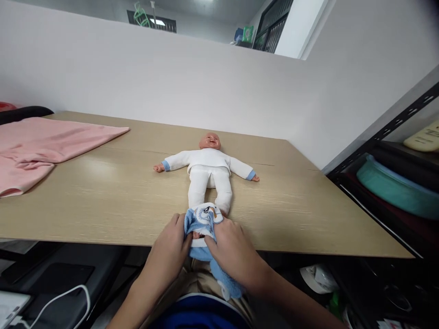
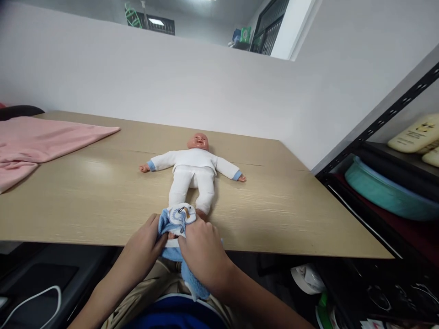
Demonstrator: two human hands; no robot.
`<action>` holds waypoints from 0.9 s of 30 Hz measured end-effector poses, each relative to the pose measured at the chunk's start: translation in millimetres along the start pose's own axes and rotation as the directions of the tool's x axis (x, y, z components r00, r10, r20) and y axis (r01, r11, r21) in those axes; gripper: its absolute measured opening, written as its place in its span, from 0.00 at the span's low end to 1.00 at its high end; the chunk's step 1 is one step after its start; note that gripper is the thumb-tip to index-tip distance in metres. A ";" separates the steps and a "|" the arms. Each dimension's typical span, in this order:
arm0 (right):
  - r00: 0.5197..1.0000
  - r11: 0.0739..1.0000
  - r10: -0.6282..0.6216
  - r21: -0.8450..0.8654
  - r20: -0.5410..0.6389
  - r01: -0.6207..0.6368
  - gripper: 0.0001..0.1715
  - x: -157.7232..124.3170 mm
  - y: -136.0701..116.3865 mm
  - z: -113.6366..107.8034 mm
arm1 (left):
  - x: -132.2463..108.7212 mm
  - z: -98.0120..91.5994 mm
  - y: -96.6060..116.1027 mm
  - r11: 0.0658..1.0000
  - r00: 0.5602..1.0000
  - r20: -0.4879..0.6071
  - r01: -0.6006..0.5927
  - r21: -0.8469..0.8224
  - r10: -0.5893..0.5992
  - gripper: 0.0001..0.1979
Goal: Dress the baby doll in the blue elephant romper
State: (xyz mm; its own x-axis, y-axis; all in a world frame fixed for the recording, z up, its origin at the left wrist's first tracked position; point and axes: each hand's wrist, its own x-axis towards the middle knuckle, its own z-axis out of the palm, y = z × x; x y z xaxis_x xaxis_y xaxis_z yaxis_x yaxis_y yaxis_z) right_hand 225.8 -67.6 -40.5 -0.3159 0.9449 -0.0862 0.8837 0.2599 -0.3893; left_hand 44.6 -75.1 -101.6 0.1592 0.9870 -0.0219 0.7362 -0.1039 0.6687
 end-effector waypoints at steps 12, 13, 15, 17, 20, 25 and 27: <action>0.985 0.946 -0.108 0.291 -0.134 0.143 0.21 15.9 38.3 10.7 | 24.1 -13.6 -18.1 0.823 0.991 -0.035 -0.128 -0.554 0.131 0.14; 0.977 0.936 -0.134 0.303 -0.164 0.179 0.27 19.2 42.0 11.1 | 26.7 -13.9 -21.9 0.821 0.989 -0.033 -0.139 -0.554 0.145 0.15; 0.959 0.914 -0.186 0.320 -0.215 0.249 0.36 26.4 48.4 10.6 | 31.5 -15.3 -29.3 0.820 0.983 -0.019 -0.161 -0.550 0.181 0.16; 0.949 0.892 -0.217 0.347 -0.230 0.288 0.38 33.0 53.0 9.6 | 35.8 -18.1 -34.8 0.826 0.976 0.001 -0.183 -0.532 0.217 0.18; 0.957 0.884 -0.204 0.381 -0.208 0.271 0.28 38.1 56.8 10.4 | 40.8 -24.3 -37.9 0.842 0.963 0.041 -0.211 -0.497 0.266 0.20; 0.964 0.891 -0.114 0.404 -0.240 0.206 0.27 38.5 59.8 20.1 | 46.1 -31.6 -36.1 0.861 0.949 0.061 -0.252 -0.442 0.310 0.18; 0.956 0.890 -0.099 0.406 -0.275 0.209 0.27 40.2 59.7 24.2 | 49.4 -32.9 -35.5 0.861 0.944 0.047 -0.276 -0.427 0.326 0.16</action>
State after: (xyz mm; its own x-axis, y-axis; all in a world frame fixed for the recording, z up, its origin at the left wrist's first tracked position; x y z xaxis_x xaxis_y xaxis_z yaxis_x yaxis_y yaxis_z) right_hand 257.5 -18.9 -89.5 -0.2949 0.9326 0.2083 0.5800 0.3479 -0.7366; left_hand 4.6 -18.6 -102.0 0.4212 0.8923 0.1627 0.3088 -0.3097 0.8993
